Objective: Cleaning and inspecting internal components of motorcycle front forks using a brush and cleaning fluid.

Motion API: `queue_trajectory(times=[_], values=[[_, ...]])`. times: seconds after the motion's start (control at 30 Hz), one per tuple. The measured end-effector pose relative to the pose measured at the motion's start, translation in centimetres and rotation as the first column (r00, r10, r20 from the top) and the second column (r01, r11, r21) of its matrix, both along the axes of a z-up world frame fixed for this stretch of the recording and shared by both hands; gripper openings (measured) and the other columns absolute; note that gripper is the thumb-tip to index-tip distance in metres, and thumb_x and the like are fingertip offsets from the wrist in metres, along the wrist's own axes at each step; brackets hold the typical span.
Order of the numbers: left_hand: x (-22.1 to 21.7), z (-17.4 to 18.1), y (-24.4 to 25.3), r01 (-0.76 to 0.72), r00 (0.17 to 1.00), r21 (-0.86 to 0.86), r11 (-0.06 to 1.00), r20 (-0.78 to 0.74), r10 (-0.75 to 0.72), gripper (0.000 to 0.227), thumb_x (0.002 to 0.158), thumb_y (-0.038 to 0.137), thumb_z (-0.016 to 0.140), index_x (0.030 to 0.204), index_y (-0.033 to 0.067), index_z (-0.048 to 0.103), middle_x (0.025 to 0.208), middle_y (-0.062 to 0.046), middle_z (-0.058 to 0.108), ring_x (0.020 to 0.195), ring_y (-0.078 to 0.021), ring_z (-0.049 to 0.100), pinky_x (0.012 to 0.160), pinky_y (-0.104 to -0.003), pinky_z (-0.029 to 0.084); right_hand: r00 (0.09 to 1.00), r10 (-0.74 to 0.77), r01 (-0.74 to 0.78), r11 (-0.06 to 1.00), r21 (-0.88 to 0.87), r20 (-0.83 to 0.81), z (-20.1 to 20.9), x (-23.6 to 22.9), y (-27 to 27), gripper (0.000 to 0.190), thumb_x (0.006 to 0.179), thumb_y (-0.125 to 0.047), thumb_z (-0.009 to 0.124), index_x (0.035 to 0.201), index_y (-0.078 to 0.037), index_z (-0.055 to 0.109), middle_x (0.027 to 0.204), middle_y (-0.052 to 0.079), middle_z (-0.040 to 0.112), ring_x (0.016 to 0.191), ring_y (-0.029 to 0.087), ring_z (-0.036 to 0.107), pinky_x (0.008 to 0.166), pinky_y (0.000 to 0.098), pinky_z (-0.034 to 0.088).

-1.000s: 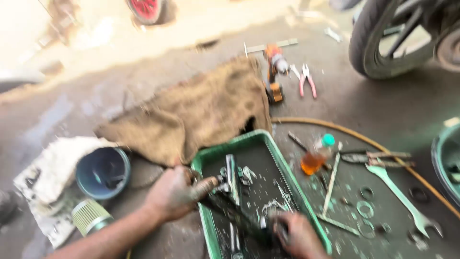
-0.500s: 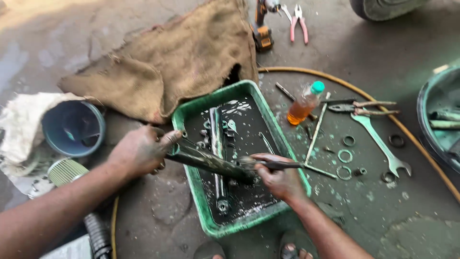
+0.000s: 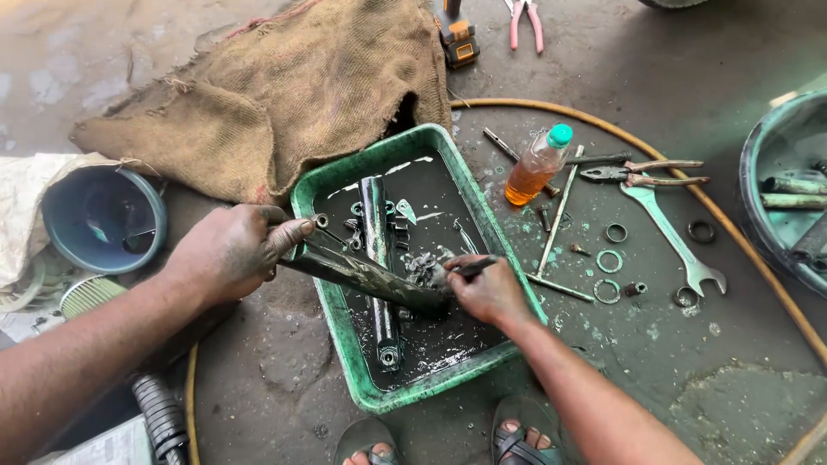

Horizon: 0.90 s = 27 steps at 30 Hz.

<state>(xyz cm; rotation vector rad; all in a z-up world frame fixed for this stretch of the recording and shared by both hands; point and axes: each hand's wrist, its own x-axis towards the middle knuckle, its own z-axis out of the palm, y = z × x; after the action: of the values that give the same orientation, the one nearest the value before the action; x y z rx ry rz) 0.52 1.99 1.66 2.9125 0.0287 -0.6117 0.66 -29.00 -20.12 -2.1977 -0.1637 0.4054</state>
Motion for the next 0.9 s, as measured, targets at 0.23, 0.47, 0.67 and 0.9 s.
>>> queue_trajectory(times=[0.23, 0.47, 0.67, 0.9], values=[[-0.5, -1.0, 1.0, -0.124, 0.989, -0.002, 0.992, -0.086, 0.123, 0.053, 0.097, 0.055, 0.047, 0.121, 0.0146, 0.072, 0.065, -0.013, 0.074, 0.071, -0.0294, 0.079, 0.077, -0.045, 0.061, 0.992, 0.089, -0.095, 0.994, 0.055, 0.094, -0.8, -0.3, 0.4, 0.024, 0.086, -0.019, 0.075, 0.108, -0.010, 0.079, 0.105, 0.010, 0.079, 0.092, 0.025, 0.077, 0.084, 0.0356, 0.059], [-1.0, 0.4, 1.0, -0.181, 0.979, -0.014, 0.983, -0.096, 0.179, 0.047, 0.102, 0.053, 0.052, 0.123, 0.0177, 0.073, 0.069, -0.017, 0.074, 0.076, -0.0318, 0.076, 0.079, -0.047, 0.058, 0.998, 0.070, -0.070, 0.994, -0.083, 0.001, 0.4, -0.4, -0.2, 0.022, 0.087, -0.019, 0.075, 0.107, -0.015, 0.082, 0.089, 0.011, 0.080, 0.078, 0.022, 0.077, 0.077, 0.0346, 0.060], [-0.8, 1.1, 0.2, -0.221, 0.972, -0.129, 0.967, -0.116, 0.207, 0.047, 0.098, 0.050, 0.054, 0.121, 0.0120, 0.071, 0.083, -0.014, 0.078, 0.078, -0.0271, 0.079, 0.080, -0.043, 0.061, 0.999, 0.032, -0.044, 0.926, 0.374, 0.038, 7.6, 1.2, 1.8, 0.029, 0.089, -0.014, 0.071, 0.118, -0.008, 0.075, 0.103, 0.006, 0.082, 0.085, 0.010, 0.073, 0.076, 0.0273, 0.061], [0.2, 0.6, -1.5, -0.053, 0.985, -0.161, 0.985, -0.169, 0.026, 0.053, 0.081, 0.042, 0.077, 0.125, 0.0130, 0.069, 0.120, -0.012, 0.075, 0.109, -0.0246, 0.073, 0.098, -0.038, 0.055, 0.850, 0.244, -0.472, 0.748, 0.466, 0.467, 11.7, 0.9, 8.2, 0.024, 0.091, -0.008, 0.076, 0.115, -0.009, 0.075, 0.119, 0.010, 0.075, 0.104, 0.021, 0.075, 0.091, 0.0318, 0.063]])
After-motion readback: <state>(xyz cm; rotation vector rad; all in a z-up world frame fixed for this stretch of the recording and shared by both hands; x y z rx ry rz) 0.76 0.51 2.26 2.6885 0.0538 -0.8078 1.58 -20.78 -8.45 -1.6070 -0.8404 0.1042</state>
